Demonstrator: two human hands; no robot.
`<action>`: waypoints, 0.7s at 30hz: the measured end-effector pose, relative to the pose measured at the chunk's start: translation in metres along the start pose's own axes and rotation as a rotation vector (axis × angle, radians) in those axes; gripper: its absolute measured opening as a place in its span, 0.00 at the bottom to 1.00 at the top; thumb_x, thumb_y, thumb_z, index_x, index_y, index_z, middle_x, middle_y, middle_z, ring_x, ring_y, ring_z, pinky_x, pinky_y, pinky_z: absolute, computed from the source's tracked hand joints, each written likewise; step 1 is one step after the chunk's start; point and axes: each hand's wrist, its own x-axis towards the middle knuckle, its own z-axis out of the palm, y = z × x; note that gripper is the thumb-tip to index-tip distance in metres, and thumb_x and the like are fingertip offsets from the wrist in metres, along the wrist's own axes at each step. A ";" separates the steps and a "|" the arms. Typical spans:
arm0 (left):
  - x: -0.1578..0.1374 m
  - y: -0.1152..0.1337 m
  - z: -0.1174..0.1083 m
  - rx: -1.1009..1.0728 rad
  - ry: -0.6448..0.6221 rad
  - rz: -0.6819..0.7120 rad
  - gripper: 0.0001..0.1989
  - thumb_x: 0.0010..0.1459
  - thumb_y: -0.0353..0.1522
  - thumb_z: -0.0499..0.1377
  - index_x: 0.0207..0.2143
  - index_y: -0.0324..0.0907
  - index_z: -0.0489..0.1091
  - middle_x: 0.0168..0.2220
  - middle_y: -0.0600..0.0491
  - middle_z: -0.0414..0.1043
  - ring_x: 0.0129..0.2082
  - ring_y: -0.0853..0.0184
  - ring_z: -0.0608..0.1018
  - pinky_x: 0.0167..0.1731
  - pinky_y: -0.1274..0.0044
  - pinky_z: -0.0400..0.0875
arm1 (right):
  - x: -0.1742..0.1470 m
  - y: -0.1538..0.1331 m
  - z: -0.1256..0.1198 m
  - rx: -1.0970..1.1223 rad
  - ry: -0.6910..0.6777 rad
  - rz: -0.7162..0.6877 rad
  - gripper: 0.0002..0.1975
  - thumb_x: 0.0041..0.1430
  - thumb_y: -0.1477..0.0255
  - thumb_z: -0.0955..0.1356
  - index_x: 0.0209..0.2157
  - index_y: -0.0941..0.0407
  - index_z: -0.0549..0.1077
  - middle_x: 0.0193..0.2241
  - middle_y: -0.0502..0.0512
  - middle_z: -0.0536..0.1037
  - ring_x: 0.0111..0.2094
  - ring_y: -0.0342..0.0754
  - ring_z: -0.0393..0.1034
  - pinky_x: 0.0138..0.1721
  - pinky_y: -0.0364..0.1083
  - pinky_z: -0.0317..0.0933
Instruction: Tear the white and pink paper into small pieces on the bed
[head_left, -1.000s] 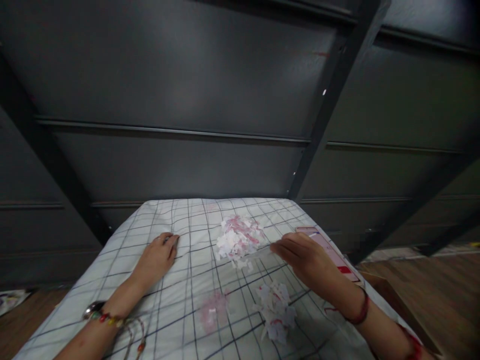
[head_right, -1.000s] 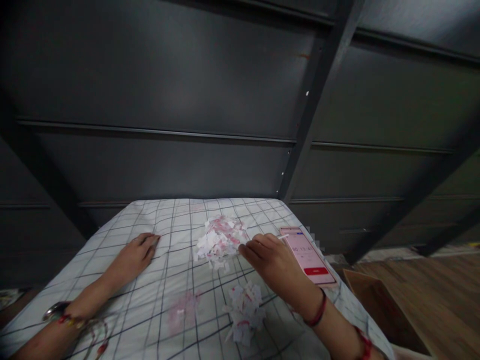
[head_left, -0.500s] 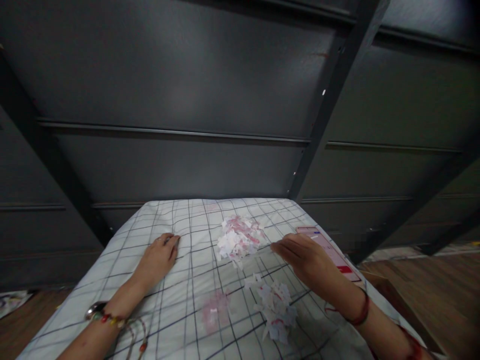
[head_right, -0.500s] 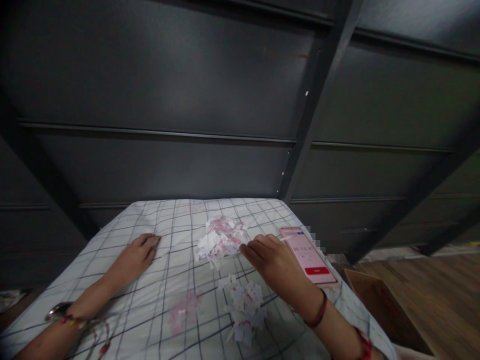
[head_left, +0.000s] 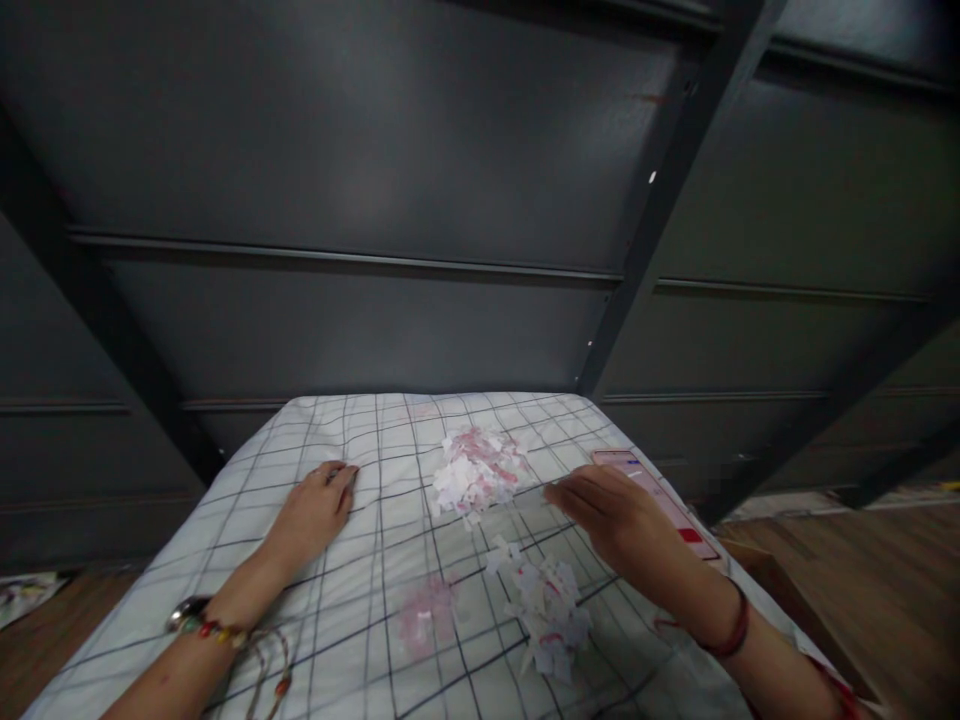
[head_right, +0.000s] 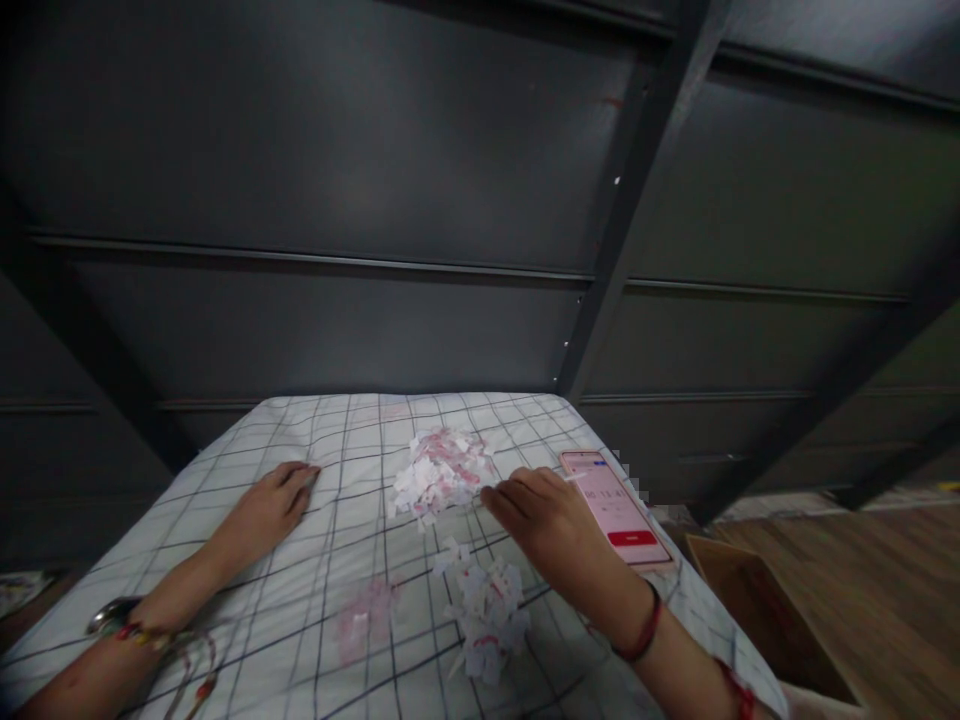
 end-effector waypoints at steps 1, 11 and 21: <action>0.000 0.000 0.000 0.006 -0.001 -0.001 0.19 0.56 0.31 0.44 0.45 0.35 0.68 0.44 0.40 0.67 0.41 0.58 0.73 0.45 0.67 0.67 | 0.001 -0.001 0.004 0.012 -0.032 0.023 0.11 0.58 0.83 0.59 0.38 0.59 0.69 0.29 0.55 0.72 0.30 0.46 0.63 0.32 0.46 0.58; 0.000 0.004 -0.003 0.013 -0.036 -0.033 0.19 0.57 0.31 0.44 0.46 0.34 0.67 0.46 0.40 0.67 0.42 0.58 0.72 0.45 0.67 0.67 | -0.011 0.004 -0.007 0.028 -0.013 -0.036 0.14 0.57 0.84 0.57 0.37 0.59 0.70 0.29 0.56 0.73 0.30 0.46 0.64 0.32 0.46 0.59; 0.001 0.001 -0.001 0.051 -0.056 -0.020 0.20 0.58 0.32 0.43 0.47 0.35 0.66 0.46 0.41 0.66 0.43 0.59 0.72 0.46 0.69 0.66 | -0.003 -0.004 0.002 0.051 -0.067 -0.011 0.10 0.59 0.81 0.59 0.37 0.59 0.69 0.25 0.53 0.71 0.28 0.46 0.63 0.30 0.46 0.56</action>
